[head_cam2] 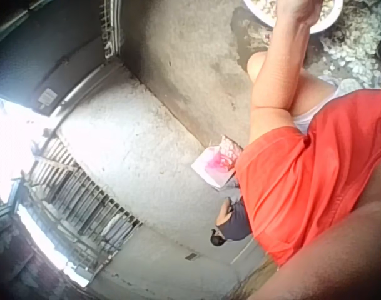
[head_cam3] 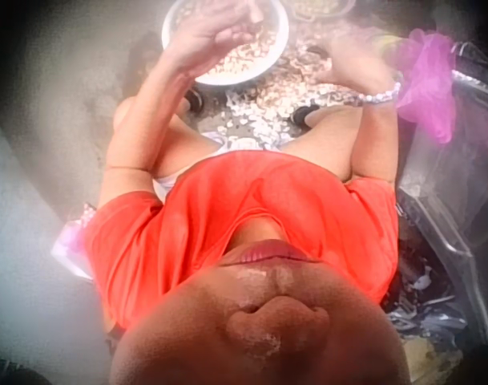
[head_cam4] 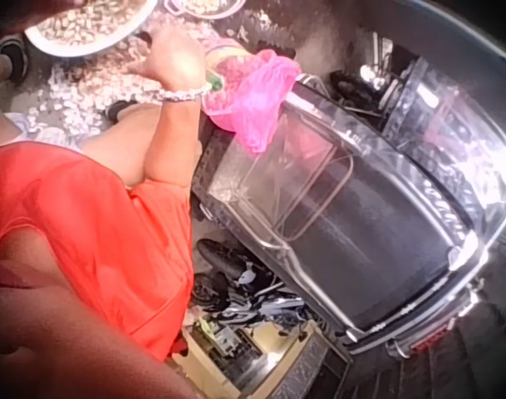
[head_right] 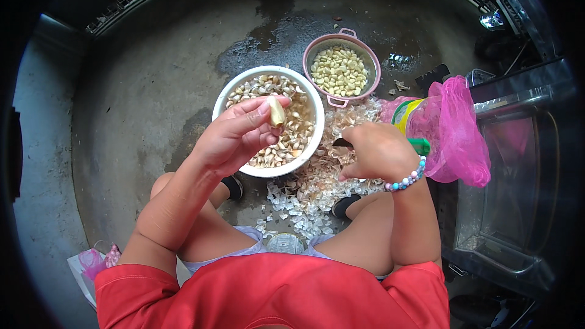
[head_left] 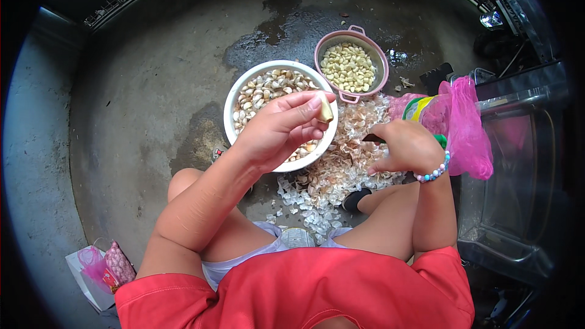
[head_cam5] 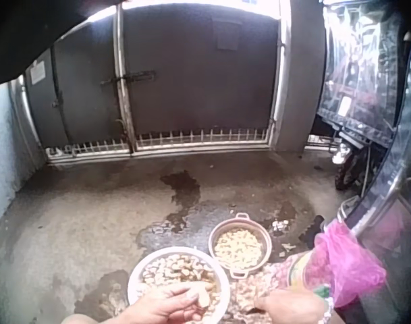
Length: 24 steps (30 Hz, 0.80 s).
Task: The person peels garlic cloves by hand and with a small green knife, placing the skins on the ground and the peeled cloves into a pink bowl. They repeatedly reach into a white bowl to retrieve unpeeled garlic and occasionally shift the contents of the bowl by hand.
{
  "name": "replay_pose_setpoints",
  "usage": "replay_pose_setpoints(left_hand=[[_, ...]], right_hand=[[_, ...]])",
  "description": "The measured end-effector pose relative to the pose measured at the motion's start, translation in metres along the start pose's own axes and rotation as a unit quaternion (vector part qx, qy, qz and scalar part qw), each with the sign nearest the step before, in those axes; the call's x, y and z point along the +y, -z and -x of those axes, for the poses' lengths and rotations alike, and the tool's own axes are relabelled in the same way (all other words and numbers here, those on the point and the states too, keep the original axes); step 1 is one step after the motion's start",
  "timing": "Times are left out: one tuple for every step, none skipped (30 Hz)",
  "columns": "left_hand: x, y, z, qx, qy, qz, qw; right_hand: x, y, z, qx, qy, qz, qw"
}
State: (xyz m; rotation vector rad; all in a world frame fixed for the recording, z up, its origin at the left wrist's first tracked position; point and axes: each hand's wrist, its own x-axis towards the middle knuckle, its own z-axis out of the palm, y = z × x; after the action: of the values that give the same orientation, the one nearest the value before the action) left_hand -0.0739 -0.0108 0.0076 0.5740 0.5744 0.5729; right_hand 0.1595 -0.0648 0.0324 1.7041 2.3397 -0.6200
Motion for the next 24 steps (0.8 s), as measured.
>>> replay_pose_setpoints(left_hand=[[0.001,-0.002,0.000,-0.008,-0.011,-0.005,1.000],[0.001,-0.004,0.000,-0.016,-0.022,-0.010,1.000],[0.000,-0.003,0.000,-0.017,-0.022,-0.010,1.000],[-0.001,-0.002,-0.001,-0.023,-0.024,-0.003,0.999],[-0.001,-0.002,-0.001,-0.028,-0.026,0.004,0.999],[-0.001,-0.002,-0.001,-0.028,-0.027,0.004,0.999],[0.000,-0.002,-0.001,-0.035,-0.018,0.007,0.999],[0.000,-0.003,-0.001,-0.044,-0.010,0.009,0.999],[-0.001,-0.003,-0.001,-0.045,-0.011,0.008,0.999],[-0.003,-0.004,0.001,-0.038,-0.019,-0.033,0.999],[-0.005,-0.005,0.002,-0.030,-0.026,-0.074,0.996],[-0.006,-0.006,0.002,-0.030,-0.026,-0.074,0.996],[-0.007,-0.007,0.002,-0.030,-0.058,-0.125,0.990],[-0.009,-0.008,0.002,-0.029,-0.088,-0.176,0.980],[-0.013,-0.012,0.001,-0.020,-0.154,-0.170,0.973],[-0.014,-0.012,0.002,-0.020,-0.153,-0.170,0.973],[-0.013,-0.013,0.003,-0.007,-0.168,-0.193,0.967],[-0.013,-0.014,0.004,0.006,-0.183,-0.216,0.959],[-0.014,-0.015,0.003,0.005,-0.183,-0.216,0.959],[-0.017,-0.015,0.002,0.013,-0.198,-0.213,0.957],[-0.018,-0.016,0.002,0.021,-0.212,-0.210,0.954],[-0.017,-0.016,0.003,0.021,-0.212,-0.210,0.954],[-0.016,-0.018,0.004,0.028,-0.221,-0.238,0.945],[-0.015,-0.019,0.005,0.035,-0.229,-0.267,0.936]], right_hand=[[0.006,-0.007,0.003,0.008,-0.017,-0.020,1.000],[0.007,-0.008,0.003,0.016,-0.033,-0.040,0.999],[0.006,-0.005,0.002,0.016,-0.033,-0.039,0.999],[0.004,0.000,-0.001,-0.006,-0.081,-0.021,0.996],[0.001,0.004,-0.003,-0.027,-0.128,-0.003,0.991],[0.002,0.004,-0.002,-0.026,-0.127,-0.003,0.992],[0.003,0.003,0.000,0.021,-0.098,-0.001,0.995],[0.004,0.003,0.000,0.068,-0.068,0.001,0.995],[0.003,0.002,-0.002,0.069,-0.068,0.002,0.995],[0.000,0.000,-0.007,0.166,-0.035,-0.100,0.980],[-0.005,-0.001,-0.011,0.258,-0.002,-0.199,0.945],[-0.011,-0.001,-0.013,0.259,-0.002,-0.199,0.945],[-0.019,-0.001,-0.014,0.282,0.038,-0.325,0.902],[-0.027,-0.001,-0.014,0.299,0.076,-0.444,0.841],[-0.036,0.001,-0.013,0.278,0.066,-0.474,0.833],[-0.039,-0.004,-0.015,0.278,0.065,-0.474,0.833],[-0.040,-0.009,-0.018,0.282,0.054,-0.502,0.816],[-0.041,-0.013,-0.019,0.286,0.043,-0.529,0.798],[-0.043,-0.011,-0.017,0.287,0.033,-0.526,0.800],[-0.043,-0.013,-0.019,0.287,0.033,-0.526,0.800],[-0.042,-0.016,-0.021,0.333,0.067,-0.483,0.807],[-0.042,-0.018,-0.023,0.376,0.101,-0.437,0.811],[-0.042,-0.017,-0.023,0.376,0.100,-0.437,0.811],[-0.041,-0.017,-0.024,0.384,0.112,-0.422,0.814]])
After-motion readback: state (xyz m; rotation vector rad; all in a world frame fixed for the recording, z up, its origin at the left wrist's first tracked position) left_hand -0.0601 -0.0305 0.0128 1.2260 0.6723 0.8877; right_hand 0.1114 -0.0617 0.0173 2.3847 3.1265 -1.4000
